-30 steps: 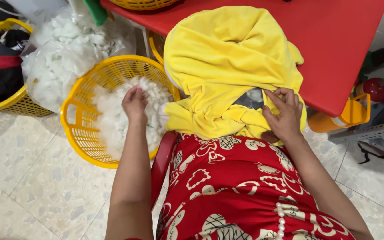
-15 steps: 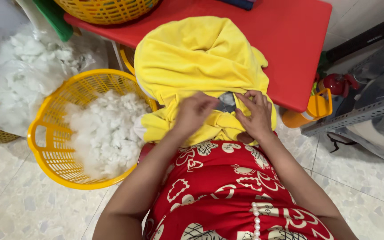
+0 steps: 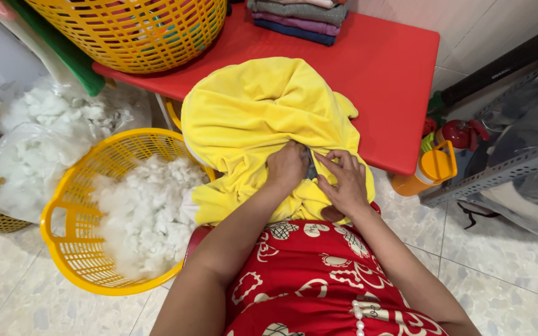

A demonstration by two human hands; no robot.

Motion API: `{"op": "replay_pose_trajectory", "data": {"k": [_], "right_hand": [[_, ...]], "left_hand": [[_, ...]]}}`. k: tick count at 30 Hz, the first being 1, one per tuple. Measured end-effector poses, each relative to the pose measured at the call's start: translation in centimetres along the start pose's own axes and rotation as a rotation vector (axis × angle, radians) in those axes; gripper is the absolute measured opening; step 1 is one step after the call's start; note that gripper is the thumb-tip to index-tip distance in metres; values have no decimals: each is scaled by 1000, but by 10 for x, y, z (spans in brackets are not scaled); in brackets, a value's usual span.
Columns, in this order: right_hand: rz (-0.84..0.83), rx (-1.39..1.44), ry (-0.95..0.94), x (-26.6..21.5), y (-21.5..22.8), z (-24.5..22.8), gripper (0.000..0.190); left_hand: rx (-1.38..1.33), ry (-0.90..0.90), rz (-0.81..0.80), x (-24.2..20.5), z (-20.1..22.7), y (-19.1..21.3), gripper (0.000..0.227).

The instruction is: The person repeatedly takes handfuls of white cotton-like filling from a yellow basket and pushes it into the opening of a yellow fabric cushion cover resting on a red table. The person uses both hands to pack the filling into the cover throughout the clip.

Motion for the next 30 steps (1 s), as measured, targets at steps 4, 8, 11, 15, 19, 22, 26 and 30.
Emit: {"op": "replay_pose_trajectory", "data": {"k": [4,8,11,15,19,22,26,30], "right_hand": [[-6,-3,30,0,5,1,54],[-14,17,27,-4,2,3,52],[-13,18,21,-3,2,2,51],[-15,-1,26,-3,3,0,53],[5,-22,46,-3,2,-2,54],[-2,-28,45,-1,3,-3,54],[-2,-20,54,-4,3,-2,53],[-6,-10,52,-1,2,-2,53]], "left_hand": [[-237,28,4,-14,-10,9,21],[-408,153,-38,-36,-21,15,19],[-471,160,-18,-39,-18,23,25],[-327,12,69,-29,1,30,46],[-176,50,63,-16,4,18,37],[-229,138,35,-12,-6,11,19],[-383,92,33,-24,-16,9,18],[-424,83,32,-30,-17,13,19]]}}
Point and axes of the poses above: each hand's wrist, its own x-axis towards the middle knuckle, its own y-axis out of the back of the hand, z = x × y, the point moved 6 cm from there along x, towards the middle knuckle, and after that the axes turned 2 degrees about -y, right-handed, at the moved point
